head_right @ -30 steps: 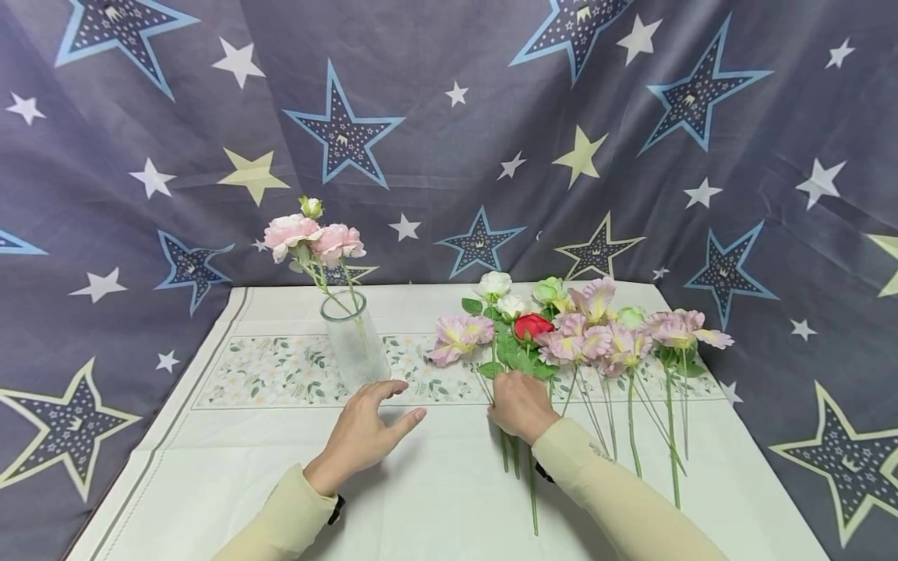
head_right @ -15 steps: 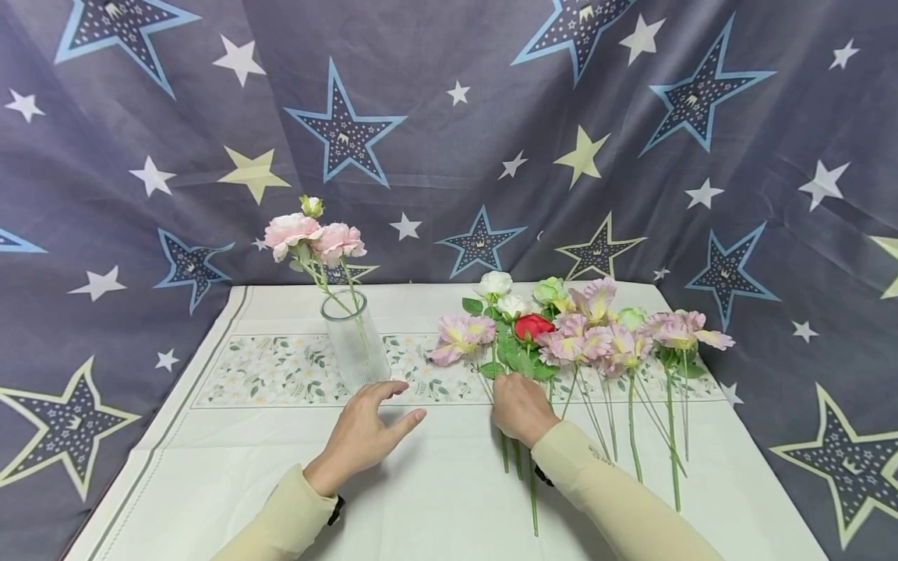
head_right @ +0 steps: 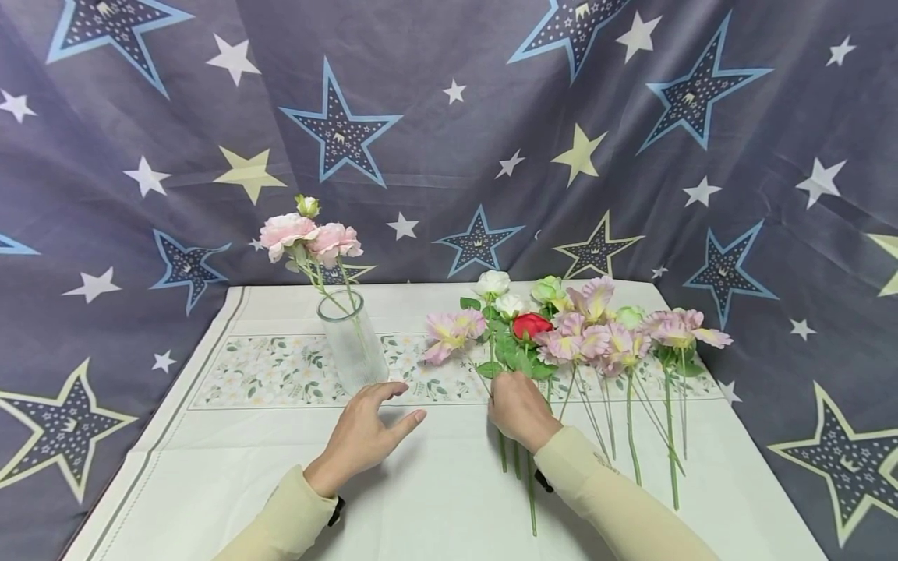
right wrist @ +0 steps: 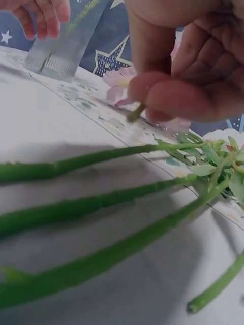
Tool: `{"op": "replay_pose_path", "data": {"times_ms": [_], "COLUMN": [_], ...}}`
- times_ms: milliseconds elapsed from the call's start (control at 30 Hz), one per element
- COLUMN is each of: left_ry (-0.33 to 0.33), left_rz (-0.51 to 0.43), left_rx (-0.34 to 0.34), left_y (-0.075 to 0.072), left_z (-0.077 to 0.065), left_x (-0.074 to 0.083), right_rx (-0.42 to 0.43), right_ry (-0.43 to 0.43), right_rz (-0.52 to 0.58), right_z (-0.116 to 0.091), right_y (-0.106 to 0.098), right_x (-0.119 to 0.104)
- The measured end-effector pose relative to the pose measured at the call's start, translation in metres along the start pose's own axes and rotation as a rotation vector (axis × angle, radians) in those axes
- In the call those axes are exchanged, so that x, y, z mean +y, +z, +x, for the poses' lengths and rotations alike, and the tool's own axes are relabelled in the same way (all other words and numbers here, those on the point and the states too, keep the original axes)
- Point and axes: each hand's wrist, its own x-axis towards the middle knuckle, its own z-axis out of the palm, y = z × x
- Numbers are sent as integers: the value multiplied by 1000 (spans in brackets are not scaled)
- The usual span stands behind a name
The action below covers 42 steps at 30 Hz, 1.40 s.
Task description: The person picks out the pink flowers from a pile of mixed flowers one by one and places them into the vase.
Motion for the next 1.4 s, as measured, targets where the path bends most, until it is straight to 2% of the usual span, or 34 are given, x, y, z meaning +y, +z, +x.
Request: {"op": "replay_pose_path", "data": {"times_ms": [400, 967, 1400], "left_ry": [4, 9, 34], "left_rz": [-1, -7, -85], "left_rx": [2, 12, 10], "left_y": [2, 4, 7], "left_z": [0, 2, 9], "left_x": [2, 9, 21], "right_rx": [97, 229, 225], "right_ry": [34, -58, -59], "right_rz": [118, 179, 215], "right_z": [-9, -29, -43], "right_y": [-8, -19, -16], "right_x": [-13, -36, -50]}}
